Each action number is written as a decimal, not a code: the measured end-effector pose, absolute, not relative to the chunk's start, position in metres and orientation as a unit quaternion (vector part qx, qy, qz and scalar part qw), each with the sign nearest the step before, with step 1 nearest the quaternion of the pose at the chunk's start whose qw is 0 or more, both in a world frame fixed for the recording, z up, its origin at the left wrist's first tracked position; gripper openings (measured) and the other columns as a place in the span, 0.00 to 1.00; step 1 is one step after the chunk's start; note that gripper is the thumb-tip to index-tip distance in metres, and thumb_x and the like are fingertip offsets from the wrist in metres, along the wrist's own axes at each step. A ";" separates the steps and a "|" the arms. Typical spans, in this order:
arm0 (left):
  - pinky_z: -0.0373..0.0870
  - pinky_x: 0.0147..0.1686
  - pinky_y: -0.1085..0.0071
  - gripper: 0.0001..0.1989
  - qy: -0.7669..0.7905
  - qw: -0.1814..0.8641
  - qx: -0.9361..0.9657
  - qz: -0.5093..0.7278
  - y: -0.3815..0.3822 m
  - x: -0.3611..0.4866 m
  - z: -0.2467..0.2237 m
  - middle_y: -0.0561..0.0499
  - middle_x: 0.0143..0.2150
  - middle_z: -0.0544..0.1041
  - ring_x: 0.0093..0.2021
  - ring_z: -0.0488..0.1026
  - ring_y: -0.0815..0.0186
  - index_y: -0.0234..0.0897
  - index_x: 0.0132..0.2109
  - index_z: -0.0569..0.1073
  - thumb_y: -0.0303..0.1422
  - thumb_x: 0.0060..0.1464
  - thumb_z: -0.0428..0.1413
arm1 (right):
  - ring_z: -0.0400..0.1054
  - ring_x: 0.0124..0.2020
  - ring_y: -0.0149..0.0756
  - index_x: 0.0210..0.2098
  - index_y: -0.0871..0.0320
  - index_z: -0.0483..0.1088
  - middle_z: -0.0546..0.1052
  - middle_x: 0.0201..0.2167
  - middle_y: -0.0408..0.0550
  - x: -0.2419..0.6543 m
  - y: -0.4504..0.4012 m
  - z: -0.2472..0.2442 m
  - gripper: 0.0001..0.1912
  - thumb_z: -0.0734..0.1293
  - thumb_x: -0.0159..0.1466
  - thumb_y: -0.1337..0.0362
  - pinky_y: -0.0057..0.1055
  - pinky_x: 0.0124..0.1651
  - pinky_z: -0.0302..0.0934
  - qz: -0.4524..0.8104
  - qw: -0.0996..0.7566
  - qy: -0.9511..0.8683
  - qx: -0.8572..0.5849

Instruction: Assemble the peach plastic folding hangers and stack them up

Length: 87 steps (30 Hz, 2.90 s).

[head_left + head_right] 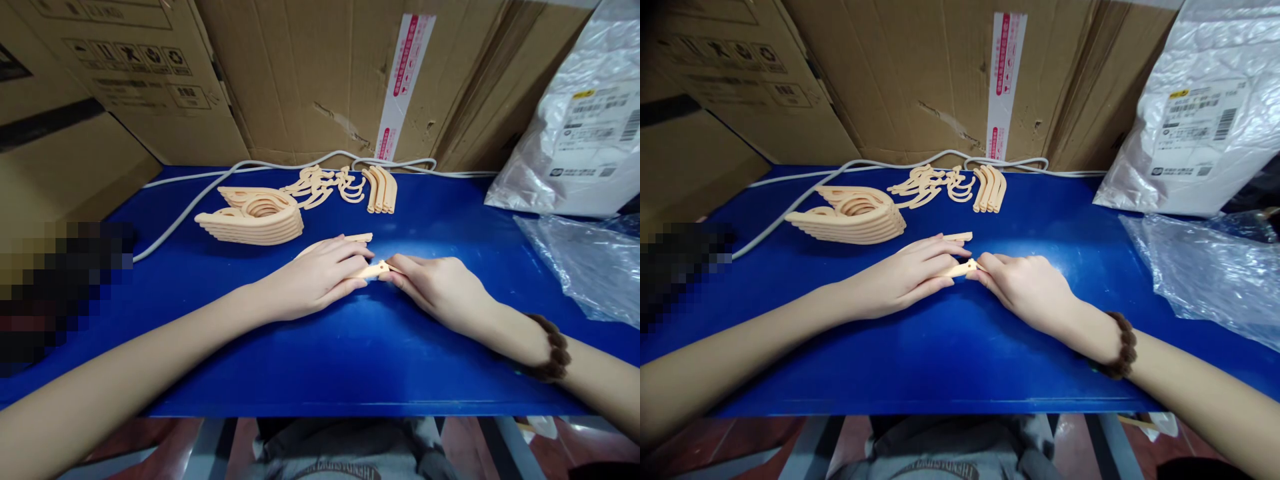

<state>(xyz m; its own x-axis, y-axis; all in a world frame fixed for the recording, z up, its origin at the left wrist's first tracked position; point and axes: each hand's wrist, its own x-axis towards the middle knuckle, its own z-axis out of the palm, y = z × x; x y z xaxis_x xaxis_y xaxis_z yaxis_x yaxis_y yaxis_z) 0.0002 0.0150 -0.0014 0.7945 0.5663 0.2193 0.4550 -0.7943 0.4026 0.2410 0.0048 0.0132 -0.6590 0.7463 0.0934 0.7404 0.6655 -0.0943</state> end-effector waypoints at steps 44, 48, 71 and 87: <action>0.53 0.67 0.58 0.16 0.260 0.151 0.935 0.190 0.016 0.000 -0.005 0.44 0.62 0.68 0.68 0.57 0.59 0.38 0.58 0.67 0.36 0.70 0.43 | 0.66 0.24 0.35 0.36 0.56 0.63 0.73 0.24 0.44 0.238 0.008 0.017 0.20 0.50 0.73 0.51 0.29 0.28 0.50 0.129 0.066 -0.893 -0.425; 0.54 0.67 0.59 0.16 0.263 0.152 0.934 0.188 0.017 -0.001 -0.005 0.45 0.62 0.69 0.67 0.57 0.59 0.38 0.58 0.67 0.36 0.70 0.43 | 0.67 0.23 0.35 0.35 0.56 0.63 0.73 0.24 0.45 0.239 0.007 0.015 0.21 0.48 0.73 0.50 0.28 0.27 0.49 0.092 0.059 -0.900 -0.422; 0.52 0.68 0.61 0.16 0.266 0.174 0.932 0.176 0.013 -0.001 -0.002 0.46 0.62 0.68 0.68 0.56 0.61 0.37 0.57 0.68 0.36 0.70 0.42 | 0.62 0.22 0.34 0.29 0.57 0.67 0.67 0.21 0.42 0.241 0.005 0.024 0.17 0.56 0.72 0.60 0.32 0.27 0.48 -0.315 0.094 -0.911 -0.249; 0.53 0.67 0.59 0.15 0.248 0.158 0.942 0.159 0.014 -0.001 -0.002 0.46 0.62 0.68 0.67 0.58 0.60 0.37 0.53 0.69 0.37 0.70 0.42 | 0.63 0.24 0.31 0.26 0.57 0.68 0.68 0.22 0.42 0.245 0.007 0.019 0.20 0.58 0.71 0.56 0.30 0.28 0.48 -0.209 0.128 -0.934 -0.260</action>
